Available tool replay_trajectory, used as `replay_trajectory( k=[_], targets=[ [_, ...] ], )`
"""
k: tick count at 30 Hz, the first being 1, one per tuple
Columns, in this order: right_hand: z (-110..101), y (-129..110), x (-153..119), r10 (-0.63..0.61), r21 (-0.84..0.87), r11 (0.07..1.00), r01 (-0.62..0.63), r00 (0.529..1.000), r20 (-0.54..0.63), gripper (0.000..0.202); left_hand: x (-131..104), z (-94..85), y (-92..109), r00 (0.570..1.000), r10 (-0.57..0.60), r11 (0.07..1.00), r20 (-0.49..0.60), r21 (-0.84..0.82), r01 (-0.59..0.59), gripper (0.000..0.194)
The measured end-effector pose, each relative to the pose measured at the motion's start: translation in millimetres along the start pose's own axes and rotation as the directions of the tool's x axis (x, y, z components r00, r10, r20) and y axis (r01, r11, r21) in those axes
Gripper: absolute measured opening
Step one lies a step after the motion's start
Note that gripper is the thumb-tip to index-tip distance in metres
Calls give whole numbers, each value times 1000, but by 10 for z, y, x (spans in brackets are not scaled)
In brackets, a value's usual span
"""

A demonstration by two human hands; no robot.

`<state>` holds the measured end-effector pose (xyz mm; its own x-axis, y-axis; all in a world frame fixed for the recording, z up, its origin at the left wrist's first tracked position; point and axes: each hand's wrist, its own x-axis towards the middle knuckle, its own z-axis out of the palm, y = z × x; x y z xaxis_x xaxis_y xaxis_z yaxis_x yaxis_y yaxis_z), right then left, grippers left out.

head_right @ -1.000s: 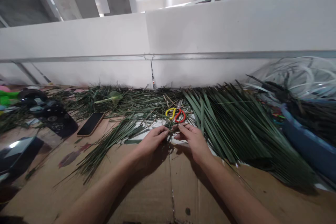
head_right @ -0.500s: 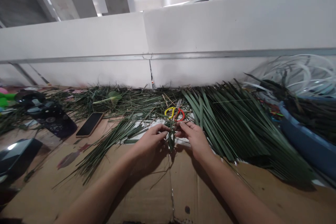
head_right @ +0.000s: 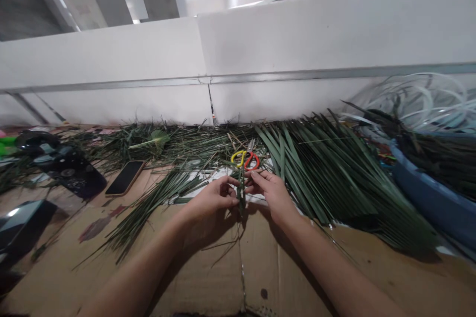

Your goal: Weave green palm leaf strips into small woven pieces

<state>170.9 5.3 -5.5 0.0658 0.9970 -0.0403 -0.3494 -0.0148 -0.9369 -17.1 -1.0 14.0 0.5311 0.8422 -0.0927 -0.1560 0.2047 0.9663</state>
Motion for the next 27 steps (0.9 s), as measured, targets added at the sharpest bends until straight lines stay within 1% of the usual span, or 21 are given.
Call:
replay_trajectory(
  k=[4,7,11,15,20,22,24,27],
  targets=[
    [-21,-23,13,-6,-8,1000,6,1000,-6,39,40,-88,67,999,31,988,-21,150,-28,35],
    [-56,-38,40,-17,-1,1000,17,999,-41,38,72,-176,103,998,52,954,-40,297,-38,32],
    [-93,-48,71,-11,49,999,16,995,-100,38,99,-245,106,999,31,902,-35,432,-13,33],
    [-99,-100,72,-60,71,995,71,988,-144,38,91,-248,119,997,66,844,-31,535,-39,34],
    [-97,-214,49,-113,101,986,132,978,-176,32,64,-262,148,990,137,798,-40,596,-87,27],
    [-86,-241,31,-115,98,987,131,981,-157,30,61,-275,141,986,157,772,-56,630,-87,24],
    [-65,-246,10,-77,94,992,87,992,-103,28,61,-281,127,980,177,758,-93,648,-75,22],
    [-22,-222,-20,-20,86,996,23,999,-29,29,56,-257,115,982,151,798,-115,600,-53,26]
  ],
)
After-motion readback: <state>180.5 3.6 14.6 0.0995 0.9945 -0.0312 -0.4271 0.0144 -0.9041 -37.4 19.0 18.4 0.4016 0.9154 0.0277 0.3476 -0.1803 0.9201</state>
